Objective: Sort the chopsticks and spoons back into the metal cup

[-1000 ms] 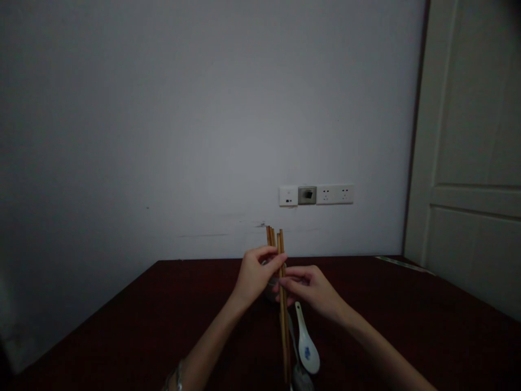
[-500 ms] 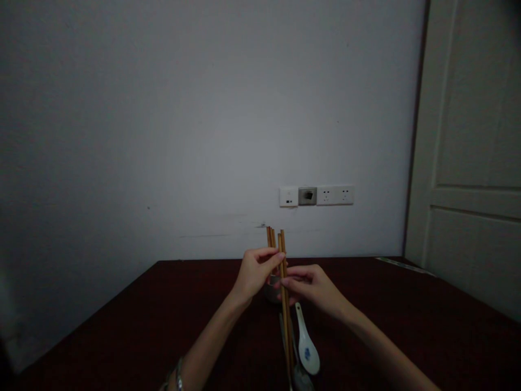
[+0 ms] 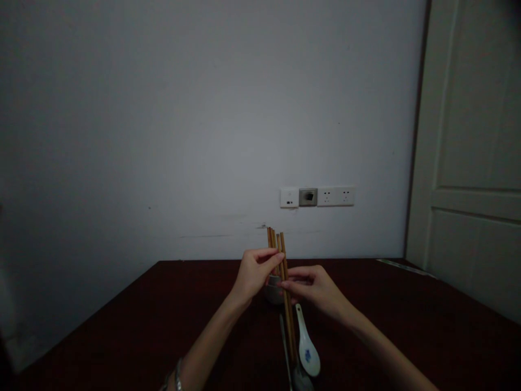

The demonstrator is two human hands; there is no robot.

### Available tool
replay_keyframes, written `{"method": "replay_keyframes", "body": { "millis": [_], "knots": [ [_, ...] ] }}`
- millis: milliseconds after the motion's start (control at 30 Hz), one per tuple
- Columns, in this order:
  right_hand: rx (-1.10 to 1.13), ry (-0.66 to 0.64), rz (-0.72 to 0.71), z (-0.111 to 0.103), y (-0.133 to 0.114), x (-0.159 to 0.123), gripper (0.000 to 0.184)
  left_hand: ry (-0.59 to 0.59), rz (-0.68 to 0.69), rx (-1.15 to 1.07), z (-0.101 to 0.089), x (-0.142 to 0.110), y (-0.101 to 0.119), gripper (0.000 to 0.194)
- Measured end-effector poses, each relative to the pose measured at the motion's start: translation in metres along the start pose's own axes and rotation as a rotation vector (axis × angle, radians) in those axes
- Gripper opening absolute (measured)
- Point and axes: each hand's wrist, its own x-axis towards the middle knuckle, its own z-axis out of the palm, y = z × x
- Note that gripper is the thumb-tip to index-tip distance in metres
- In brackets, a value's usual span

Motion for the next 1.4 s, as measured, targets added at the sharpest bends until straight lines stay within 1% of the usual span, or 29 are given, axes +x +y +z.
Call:
{"method": "replay_keyframes", "body": {
  "millis": [167,433,667,867,1067,1400],
  "knots": [
    [-0.016,-0.014,-0.003,-0.0004,-0.001,-0.0002,0.03,0.028,0.006,0.025,0.0003,0.0001,0.0007,0.034],
    [-0.045,-0.041,-0.017,-0.0023,-0.0001,0.0004,0.032,0.028,-0.003,0.021,0.0006,-0.0003,0.0025,0.033],
    [-0.059,-0.058,-0.034,-0.003,0.0006,0.0012,0.03,0.023,0.002,0.017,0.0011,-0.0005,0.0031,0.033],
    [-0.061,-0.07,-0.034,-0.004,-0.0015,0.0,0.03,-0.007,-0.004,0.002,0.0003,-0.0006,0.0029,0.035],
    [-0.041,-0.091,0.0,-0.0051,-0.0009,-0.0009,0.028,-0.056,-0.019,0.002,-0.0016,0.0,0.0025,0.033],
    [-0.053,-0.12,0.012,-0.0069,-0.003,-0.0014,0.028,-0.063,0.004,0.006,-0.0029,0.0033,-0.0031,0.033]
  ]
}}
